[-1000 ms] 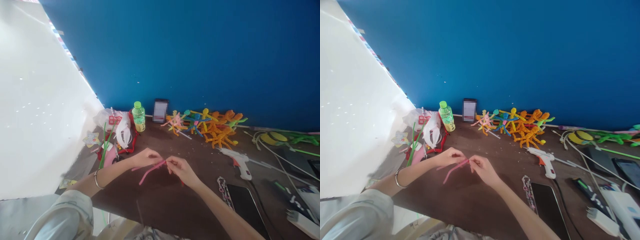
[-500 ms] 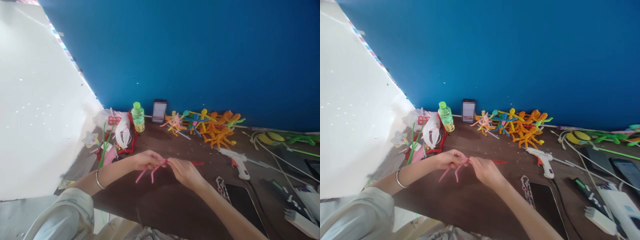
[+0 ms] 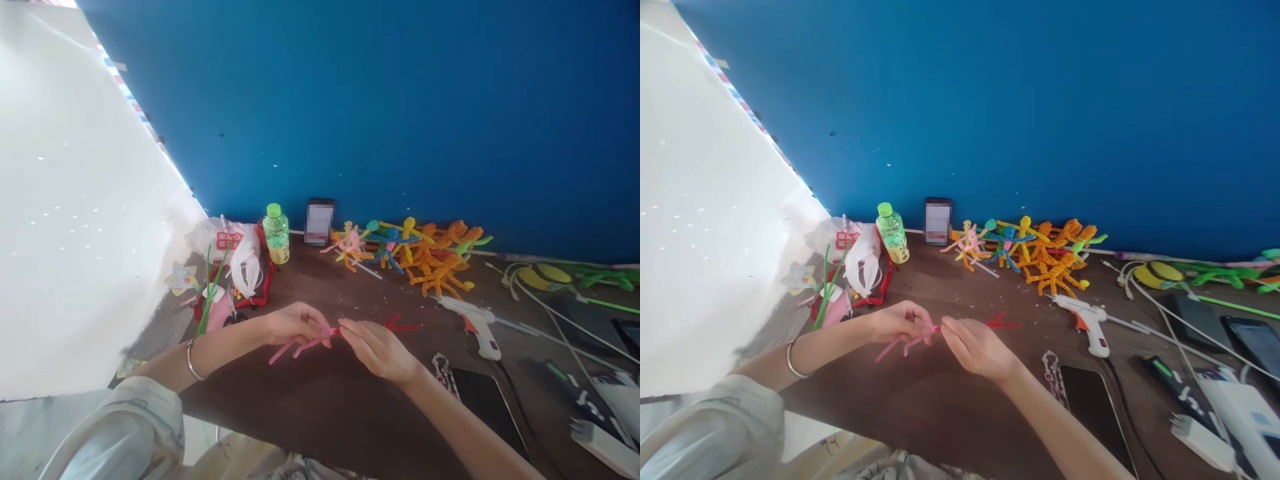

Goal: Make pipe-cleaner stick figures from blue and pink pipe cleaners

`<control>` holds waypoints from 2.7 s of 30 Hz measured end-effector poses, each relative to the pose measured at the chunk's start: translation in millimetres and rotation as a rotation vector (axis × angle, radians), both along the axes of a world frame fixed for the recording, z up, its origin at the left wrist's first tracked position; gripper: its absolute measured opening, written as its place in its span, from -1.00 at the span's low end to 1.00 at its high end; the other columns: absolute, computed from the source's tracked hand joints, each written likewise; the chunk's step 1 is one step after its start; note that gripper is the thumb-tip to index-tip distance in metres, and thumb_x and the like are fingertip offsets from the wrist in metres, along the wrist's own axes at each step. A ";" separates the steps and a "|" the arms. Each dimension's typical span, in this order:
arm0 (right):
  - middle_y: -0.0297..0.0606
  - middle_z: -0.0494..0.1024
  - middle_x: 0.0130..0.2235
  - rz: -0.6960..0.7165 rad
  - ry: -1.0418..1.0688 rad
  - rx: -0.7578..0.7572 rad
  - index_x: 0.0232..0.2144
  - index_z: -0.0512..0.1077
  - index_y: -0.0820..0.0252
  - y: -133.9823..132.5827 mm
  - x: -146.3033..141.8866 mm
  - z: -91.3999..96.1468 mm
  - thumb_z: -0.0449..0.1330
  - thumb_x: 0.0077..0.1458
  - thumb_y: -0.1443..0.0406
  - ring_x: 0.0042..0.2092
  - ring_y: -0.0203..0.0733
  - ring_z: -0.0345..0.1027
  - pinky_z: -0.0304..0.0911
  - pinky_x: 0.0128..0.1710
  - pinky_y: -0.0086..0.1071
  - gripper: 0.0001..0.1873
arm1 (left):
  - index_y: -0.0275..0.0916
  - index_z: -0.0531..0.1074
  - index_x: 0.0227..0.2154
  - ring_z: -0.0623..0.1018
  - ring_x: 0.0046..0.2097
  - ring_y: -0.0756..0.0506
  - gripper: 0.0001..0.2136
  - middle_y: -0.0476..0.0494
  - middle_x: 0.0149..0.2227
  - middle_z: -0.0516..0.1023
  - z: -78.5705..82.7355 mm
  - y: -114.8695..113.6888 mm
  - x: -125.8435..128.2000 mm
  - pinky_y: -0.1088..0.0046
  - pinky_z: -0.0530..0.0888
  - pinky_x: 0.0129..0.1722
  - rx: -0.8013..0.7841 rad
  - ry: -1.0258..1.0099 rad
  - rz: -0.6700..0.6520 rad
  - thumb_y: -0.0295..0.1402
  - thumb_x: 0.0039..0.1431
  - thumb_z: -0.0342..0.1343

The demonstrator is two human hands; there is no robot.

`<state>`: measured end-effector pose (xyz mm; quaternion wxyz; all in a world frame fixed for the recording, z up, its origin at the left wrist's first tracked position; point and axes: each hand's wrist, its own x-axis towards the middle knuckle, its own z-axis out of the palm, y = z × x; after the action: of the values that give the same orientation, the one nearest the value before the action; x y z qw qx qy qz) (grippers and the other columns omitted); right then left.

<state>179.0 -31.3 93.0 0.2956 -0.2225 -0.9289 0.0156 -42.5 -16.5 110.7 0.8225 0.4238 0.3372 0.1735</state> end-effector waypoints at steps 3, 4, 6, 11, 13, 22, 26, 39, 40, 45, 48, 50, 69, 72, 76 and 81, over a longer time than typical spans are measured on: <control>-0.13 0.51 -0.33 -0.025 -0.039 -0.108 -0.21 0.38 0.20 -2.1 -2.4 1.3 -0.09 0.12 0.44 -0.30 -0.20 0.41 0.35 -0.29 -0.33 -0.71 | -0.38 0.44 -0.46 0.27 -0.59 0.14 -0.76 -0.12 -0.46 0.50 11.2 -2.4 -0.8 0.58 0.21 -0.61 0.208 0.131 -0.013 -0.26 -0.11 0.20; -0.14 0.50 -0.36 -0.041 -0.047 -0.149 -0.22 0.38 0.20 -3.1 -4.4 2.6 -0.10 0.12 0.44 -0.33 -0.21 0.40 0.35 -0.31 -0.35 -0.70 | -0.38 0.43 -0.45 0.32 -0.56 0.12 -0.76 -0.11 -0.46 0.50 14.3 -3.2 -0.9 0.58 0.25 -0.58 0.282 0.183 0.001 -0.26 -0.09 0.18; -0.16 0.48 -0.40 -0.089 -0.029 -0.250 -0.25 0.40 0.20 -5.7 -9.8 5.6 -0.12 0.12 0.43 -0.37 -0.23 0.38 0.32 -0.35 -0.38 -0.70 | -0.37 0.42 -0.46 0.39 -0.49 0.08 -0.79 -0.09 -0.46 0.49 18.0 -4.8 -0.8 0.58 0.30 -0.51 0.472 0.255 0.018 -0.28 -0.06 0.15; -0.23 0.45 -0.43 -0.248 0.097 -0.655 -0.36 0.40 0.14 -9.1 -24.3 15.5 -0.06 0.13 0.34 -0.39 -0.24 0.32 0.22 -0.37 -0.40 -0.77 | -0.33 0.38 -0.46 0.40 -0.47 0.06 -0.93 -0.05 -0.49 0.46 12.7 -9.5 0.5 0.58 0.29 -0.47 1.076 0.516 0.010 -0.44 0.03 0.02; -0.27 0.46 -0.46 -0.279 0.166 -0.818 -0.43 0.40 0.14 -7.5 -27.9 19.5 0.01 0.09 0.31 -0.42 -0.24 0.30 0.19 -0.39 -0.40 -0.82 | -0.31 0.35 -0.45 0.39 -0.46 0.04 -0.92 -0.06 -0.50 0.43 8.5 -10.9 0.3 0.55 0.29 -0.46 1.345 0.592 -0.032 -0.47 0.06 -0.03; -0.45 0.25 -0.70 -0.262 0.386 -1.725 -0.53 0.40 0.26 5.4 -27.9 25.8 0.19 -0.11 0.23 -0.69 -0.50 -0.11 -0.26 -0.68 -0.51 -0.83 | -0.31 0.29 -0.50 0.35 -0.47 -0.02 -0.82 -0.11 -0.52 0.34 6.2 -17.0 -4.3 0.49 0.21 -0.59 2.059 0.740 -0.266 -0.55 0.13 -0.18; -0.52 0.21 -0.74 -0.154 0.517 -2.072 -0.56 0.36 0.27 7.9 -25.9 17.4 0.26 -0.22 0.28 -0.71 -0.57 -0.27 -0.37 -0.69 -0.52 -0.83 | -0.32 0.35 -0.45 0.38 -0.45 0.00 -0.80 -0.14 -0.51 0.40 14.5 -16.2 -5.9 0.51 0.24 -0.57 2.045 0.636 -0.364 -0.52 0.14 -0.17; -0.30 0.44 -0.45 -0.196 0.733 -1.881 -0.44 0.37 0.28 2.7 -29.9 -4.7 0.26 -0.11 0.19 -0.53 -0.43 0.21 0.09 -0.53 -0.49 -0.75 | -0.26 0.40 -0.18 0.39 -0.03 -0.12 -0.77 -0.23 -0.11 0.44 -6.3 14.4 -18.7 0.24 0.32 -0.04 1.420 0.714 0.256 -0.40 0.08 0.00; -0.31 0.43 -0.45 -0.205 0.773 -1.869 -0.44 0.37 0.28 2.3 -30.4 -6.3 0.26 -0.10 0.20 -0.53 -0.43 0.21 0.09 -0.54 -0.49 -0.75 | -0.24 0.39 -0.18 0.35 0.01 -0.15 -0.77 -0.24 -0.10 0.43 -10.9 7.8 -16.0 0.17 0.30 -0.02 1.578 0.732 0.301 -0.40 0.06 0.02; -0.31 0.44 -0.45 -0.200 0.928 -1.860 -0.44 0.39 0.26 -0.3 -33.8 -11.4 0.27 -0.11 0.21 -0.46 -0.37 0.29 0.17 -0.46 -0.46 -0.77 | -0.25 0.35 -0.12 0.43 -0.16 -0.10 -0.71 -0.19 -0.25 0.46 -32.0 -14.5 -3.5 0.25 0.35 -0.13 1.916 0.790 0.260 -0.51 0.06 0.00; -0.34 0.44 -0.48 -0.229 0.984 -1.830 -0.47 0.41 0.25 -2.6 -37.0 -12.1 0.30 -0.14 0.23 -0.40 -0.34 0.32 0.21 -0.33 -0.43 -0.79 | -0.25 0.37 -0.15 0.42 -0.17 -0.09 -0.74 -0.19 -0.26 0.45 -39.8 -18.9 5.1 0.30 0.39 -0.19 1.767 0.747 0.405 -0.50 0.07 -0.02; -0.36 0.44 -0.50 -0.258 1.019 -1.792 -0.48 0.44 0.25 -4.3 -40.0 -12.8 0.31 -0.16 0.24 -0.41 -0.35 0.31 0.21 -0.32 -0.44 -0.80 | -0.24 0.38 -0.17 0.43 -0.18 -0.07 -0.76 -0.19 -0.26 0.43 -41.5 -23.1 12.6 0.34 0.41 -0.19 1.580 0.658 0.578 -0.50 0.08 -0.03; -0.23 0.51 -0.43 -0.489 0.669 -1.093 -0.38 0.44 0.22 -8.5 -51.6 -29.0 0.13 -0.02 0.14 -0.49 -0.25 0.34 0.29 -0.46 -0.37 -0.73 | -0.21 0.39 -0.11 0.50 -0.20 -0.06 -0.69 -0.16 -0.18 0.51 -51.7 -38.3 25.9 0.39 0.44 -0.18 0.782 0.386 0.645 -0.46 0.06 -0.02; -0.22 0.49 -0.39 -0.487 0.580 -0.961 -0.40 0.43 0.19 -7.5 -48.7 -30.1 0.10 0.02 0.16 -0.40 -0.21 0.37 0.29 -0.41 -0.38 -0.77 | -0.20 0.41 -0.15 0.49 -0.17 -0.06 -0.73 -0.16 -0.17 0.51 -47.1 -37.4 24.2 0.39 0.41 -0.14 0.738 0.339 0.653 -0.43 0.06 0.00; -0.22 0.49 -0.37 -0.436 0.568 -0.939 -0.41 0.42 0.17 -6.0 -47.3 -29.7 0.09 0.03 0.18 -0.33 -0.19 0.38 0.29 -0.34 -0.37 -0.80 | -0.29 0.43 -0.26 0.48 -0.33 0.00 -0.75 -0.16 -0.33 0.51 -42.3 -32.6 22.6 0.51 0.39 -0.34 0.408 0.157 0.737 -0.36 -0.07 0.17; -0.25 0.51 -0.41 -0.394 0.570 -1.024 -0.42 0.41 0.19 -5.4 -49.4 -28.5 0.09 0.02 0.19 -0.34 -0.19 0.39 0.29 -0.32 -0.36 -0.80 | -0.37 0.47 -0.37 0.24 -0.61 0.16 -0.71 0.01 -0.62 0.35 -41.5 -25.9 21.8 0.63 0.07 -0.65 0.064 -0.054 0.674 -0.27 -0.16 0.25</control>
<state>129.6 -36.7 64.5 0.3852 -0.4906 -0.6293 0.4636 -20.7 -42.4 69.2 0.7139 0.3092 0.4309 0.4573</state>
